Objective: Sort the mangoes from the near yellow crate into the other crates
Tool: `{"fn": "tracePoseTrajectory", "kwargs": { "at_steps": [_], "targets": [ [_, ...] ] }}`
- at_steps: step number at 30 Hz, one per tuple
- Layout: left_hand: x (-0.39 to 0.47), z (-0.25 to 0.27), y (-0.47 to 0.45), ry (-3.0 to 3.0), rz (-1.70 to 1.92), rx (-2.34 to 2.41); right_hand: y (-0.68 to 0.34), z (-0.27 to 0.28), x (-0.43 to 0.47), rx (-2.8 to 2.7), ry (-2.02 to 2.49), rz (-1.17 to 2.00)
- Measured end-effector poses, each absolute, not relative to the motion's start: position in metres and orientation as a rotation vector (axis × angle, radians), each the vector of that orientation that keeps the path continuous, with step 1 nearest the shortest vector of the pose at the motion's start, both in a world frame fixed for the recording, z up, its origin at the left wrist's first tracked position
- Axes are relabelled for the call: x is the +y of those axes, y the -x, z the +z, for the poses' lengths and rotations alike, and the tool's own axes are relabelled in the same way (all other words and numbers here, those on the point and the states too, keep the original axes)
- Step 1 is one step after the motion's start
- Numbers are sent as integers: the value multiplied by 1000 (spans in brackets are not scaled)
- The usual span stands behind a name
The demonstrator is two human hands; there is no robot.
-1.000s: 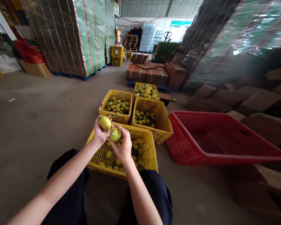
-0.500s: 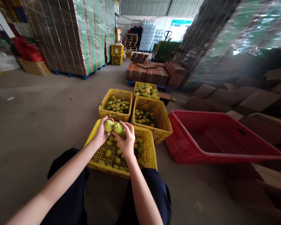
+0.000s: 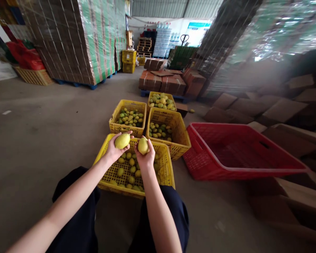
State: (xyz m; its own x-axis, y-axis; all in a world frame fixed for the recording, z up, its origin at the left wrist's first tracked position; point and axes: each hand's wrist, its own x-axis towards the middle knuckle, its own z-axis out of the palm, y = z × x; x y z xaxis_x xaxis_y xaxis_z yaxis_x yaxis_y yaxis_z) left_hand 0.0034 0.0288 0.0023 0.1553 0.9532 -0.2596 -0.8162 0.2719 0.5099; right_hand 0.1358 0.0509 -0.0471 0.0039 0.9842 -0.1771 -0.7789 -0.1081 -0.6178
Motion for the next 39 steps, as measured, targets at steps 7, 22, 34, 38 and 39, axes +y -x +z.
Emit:
{"fn": "tracePoseTrajectory", "kwargs": {
  "at_steps": [7,22,34,38,39],
  "targets": [
    [34,-18,-16,66,1469,385,-130,-43,41,-169,533,1601],
    [48,-23,-41,132,1473,313,-132,-36,43,53,492,1568],
    [46,-23,-41,164,1476,306,-131,-37,43,49,488,1573],
    [45,-22,-40,180,1479,334,-130,-37,42,53,485,1582],
    [45,-21,-41,173,1474,331,-131,-36,42,52,476,1587]
  ]
}}
